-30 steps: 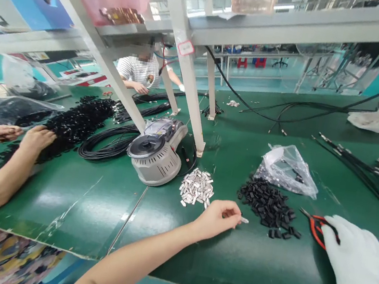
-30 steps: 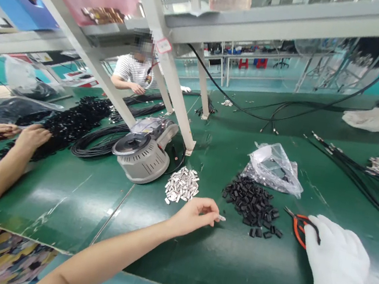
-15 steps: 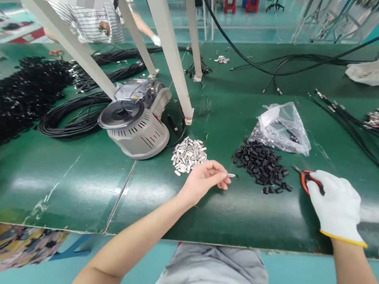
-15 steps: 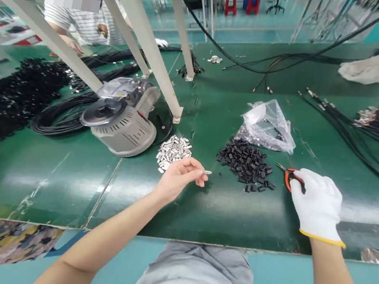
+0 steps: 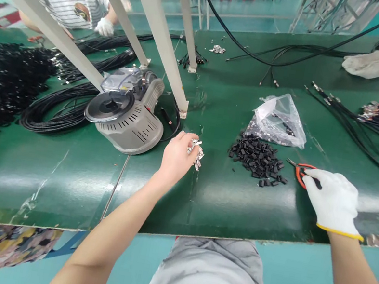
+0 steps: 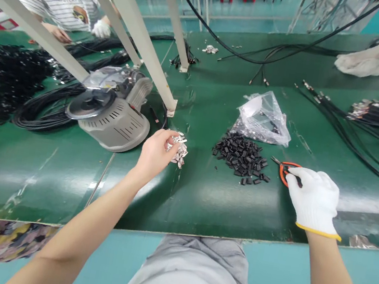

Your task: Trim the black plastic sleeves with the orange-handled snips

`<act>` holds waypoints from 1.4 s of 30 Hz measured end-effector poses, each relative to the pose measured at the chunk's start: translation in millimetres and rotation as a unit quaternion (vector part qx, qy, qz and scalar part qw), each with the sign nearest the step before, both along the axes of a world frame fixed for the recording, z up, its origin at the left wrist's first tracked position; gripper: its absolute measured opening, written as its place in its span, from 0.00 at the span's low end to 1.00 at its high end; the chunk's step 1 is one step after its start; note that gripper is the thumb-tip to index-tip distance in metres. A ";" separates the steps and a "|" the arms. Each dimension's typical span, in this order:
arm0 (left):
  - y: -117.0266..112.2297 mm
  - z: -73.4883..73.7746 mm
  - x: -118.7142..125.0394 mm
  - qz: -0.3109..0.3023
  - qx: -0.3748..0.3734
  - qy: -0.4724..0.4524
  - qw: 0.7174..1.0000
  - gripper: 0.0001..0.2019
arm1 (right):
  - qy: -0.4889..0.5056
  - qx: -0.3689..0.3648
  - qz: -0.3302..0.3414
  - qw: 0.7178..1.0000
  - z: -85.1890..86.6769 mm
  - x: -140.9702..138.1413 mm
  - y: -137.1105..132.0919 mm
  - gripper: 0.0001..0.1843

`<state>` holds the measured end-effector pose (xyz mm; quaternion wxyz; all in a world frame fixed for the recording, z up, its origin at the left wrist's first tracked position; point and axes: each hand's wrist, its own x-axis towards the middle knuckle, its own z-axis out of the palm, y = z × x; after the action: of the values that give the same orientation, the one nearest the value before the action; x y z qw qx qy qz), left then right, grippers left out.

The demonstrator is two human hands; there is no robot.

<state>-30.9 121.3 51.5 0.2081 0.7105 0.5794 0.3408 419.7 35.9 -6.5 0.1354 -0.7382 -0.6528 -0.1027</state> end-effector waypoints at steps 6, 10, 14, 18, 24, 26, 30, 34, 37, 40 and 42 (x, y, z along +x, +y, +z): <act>-3.6 -33.3 61.2 -0.193 -0.029 0.150 0.969 0.61 | 0.027 0.025 0.009 0.999 -0.8 -5.2 -3.8 0.20; 4.6 -56.8 107.3 -0.171 -0.081 0.195 0.962 0.78 | 0.038 0.032 0.014 0.999 -1.5 -3.9 -3.3 0.20; 11.8 -61.6 151.3 -0.181 -0.039 0.206 0.961 0.69 | 0.047 0.032 0.014 0.998 -1.4 -1.7 -2.5 0.19; 12.9 -58.4 161.8 -0.207 -0.003 0.180 0.962 0.58 | 0.059 0.025 0.018 0.998 -0.4 0.2 -3.7 0.19; 33.1 -48.7 82.4 -0.127 0.055 0.326 0.935 0.18 | 0.093 0.010 0.032 0.995 0.6 2.9 -3.6 0.19; 41.2 -41.4 55.0 -0.104 0.044 0.361 0.926 0.13 | 0.106 0.008 0.029 0.994 0.4 3.3 -2.8 0.19; 35.6 -27.2 46.2 -0.103 0.063 0.382 0.916 0.13 | 0.122 0.008 0.031 0.992 -0.2 4.0 -1.5 0.18; -7.6 -32.7 104.3 -0.322 0.118 0.311 0.886 0.16 | 0.122 0.016 0.035 0.992 -0.7 4.7 -1.1 0.18; -33.0 -46.9 158.7 -0.503 0.183 0.238 0.811 0.16 | 0.118 0.025 0.038 0.992 0.0 3.8 -1.2 0.18; -27.8 -54.9 192.6 -0.536 0.181 0.196 0.801 0.15 | 0.113 0.028 0.042 0.992 1.2 2.4 -0.7 0.18; -11.3 -52.3 200.5 -0.500 0.164 0.189 0.829 0.16 | 0.110 0.028 0.043 0.993 1.8 2.2 0.1 0.17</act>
<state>169.7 110.0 -0.8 0.1167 0.9774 0.1080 0.1391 421.9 36.0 -4.7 0.2314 -0.7125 -0.6616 -0.0331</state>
